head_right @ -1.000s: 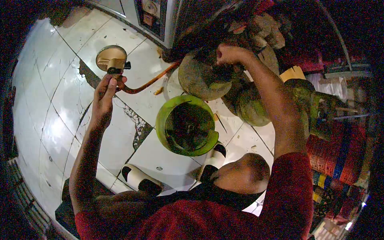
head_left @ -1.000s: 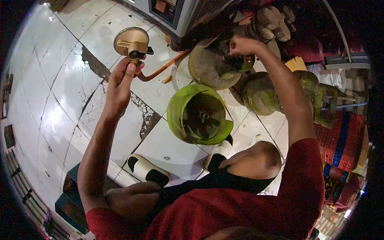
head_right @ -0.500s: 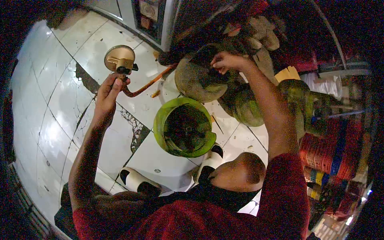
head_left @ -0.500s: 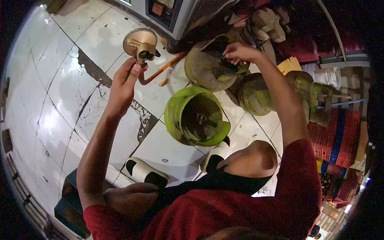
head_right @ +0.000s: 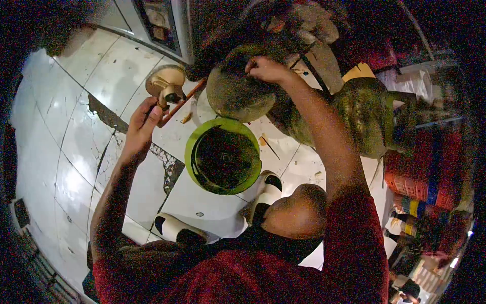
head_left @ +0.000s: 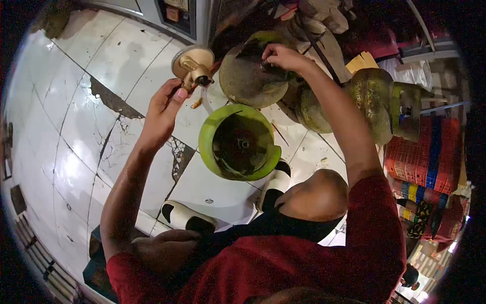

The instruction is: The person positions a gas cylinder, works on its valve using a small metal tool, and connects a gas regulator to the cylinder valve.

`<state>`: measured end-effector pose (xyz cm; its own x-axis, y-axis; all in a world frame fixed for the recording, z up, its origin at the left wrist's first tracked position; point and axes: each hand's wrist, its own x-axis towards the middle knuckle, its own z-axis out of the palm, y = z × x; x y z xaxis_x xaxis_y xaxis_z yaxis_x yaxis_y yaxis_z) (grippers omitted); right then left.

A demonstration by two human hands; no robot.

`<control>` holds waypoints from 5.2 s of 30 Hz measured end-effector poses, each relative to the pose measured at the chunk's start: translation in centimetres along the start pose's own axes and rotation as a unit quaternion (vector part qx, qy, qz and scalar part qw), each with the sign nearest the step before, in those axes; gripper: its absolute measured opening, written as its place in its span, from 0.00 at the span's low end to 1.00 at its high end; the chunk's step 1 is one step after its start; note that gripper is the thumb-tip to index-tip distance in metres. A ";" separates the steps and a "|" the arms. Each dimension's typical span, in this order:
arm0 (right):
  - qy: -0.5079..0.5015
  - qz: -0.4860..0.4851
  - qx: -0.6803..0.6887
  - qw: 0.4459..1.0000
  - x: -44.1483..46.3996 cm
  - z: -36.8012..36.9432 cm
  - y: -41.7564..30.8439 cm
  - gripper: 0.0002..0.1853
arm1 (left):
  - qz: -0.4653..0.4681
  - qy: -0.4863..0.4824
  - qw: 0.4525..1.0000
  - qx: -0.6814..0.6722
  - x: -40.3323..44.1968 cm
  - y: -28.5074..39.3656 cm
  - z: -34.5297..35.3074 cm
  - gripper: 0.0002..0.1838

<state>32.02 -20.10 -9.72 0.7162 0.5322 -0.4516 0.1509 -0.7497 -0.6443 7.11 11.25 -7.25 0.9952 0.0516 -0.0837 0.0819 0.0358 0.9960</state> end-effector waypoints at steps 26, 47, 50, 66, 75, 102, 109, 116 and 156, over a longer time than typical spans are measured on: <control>0.091 -0.048 -0.021 0.994 1.4 2.3 2.6 0.16 | 0.054 -0.094 0.993 0.056 7.1 0.1 9.5 0.22; 0.065 -0.020 0.278 0.958 -3.0 -0.9 0.5 0.31 | 0.211 0.041 0.785 0.581 13.0 -3.6 15.7 0.16; 0.053 -0.045 0.300 0.951 -2.5 -0.7 1.0 0.31 | 0.236 0.051 0.777 0.582 12.9 -3.7 15.6 0.14; 0.076 -0.034 0.244 0.966 -2.5 -0.3 0.5 0.34 | 0.161 -0.009 0.752 0.638 12.3 -3.3 14.8 0.16; 0.083 -0.016 0.183 0.979 0.3 -0.6 2.5 0.31 | 0.251 -0.025 0.714 0.653 13.9 -5.5 14.6 0.19; 0.105 0.175 0.089 0.975 15.3 1.7 20.3 0.27 | 0.260 -0.235 0.667 0.657 21.8 1.0 8.9 0.21; 0.190 0.182 -0.032 0.964 10.4 3.6 21.1 0.26 | 0.108 -0.341 0.670 0.651 20.0 7.2 9.6 0.07; 0.295 0.067 0.012 0.953 10.6 3.2 13.2 0.26 | -0.041 -0.428 0.634 0.643 19.9 10.7 10.8 0.08; 0.262 0.116 -0.181 0.941 5.3 3.7 4.7 0.25 | 0.359 0.142 0.466 0.796 25.6 -16.2 17.4 0.15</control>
<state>34.06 -19.35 -17.43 0.9819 0.1411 -0.1262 0.1030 -0.9575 -0.2695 32.19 -5.36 -25.03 0.7686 -0.3824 0.5129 -0.1053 -0.8664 -0.4881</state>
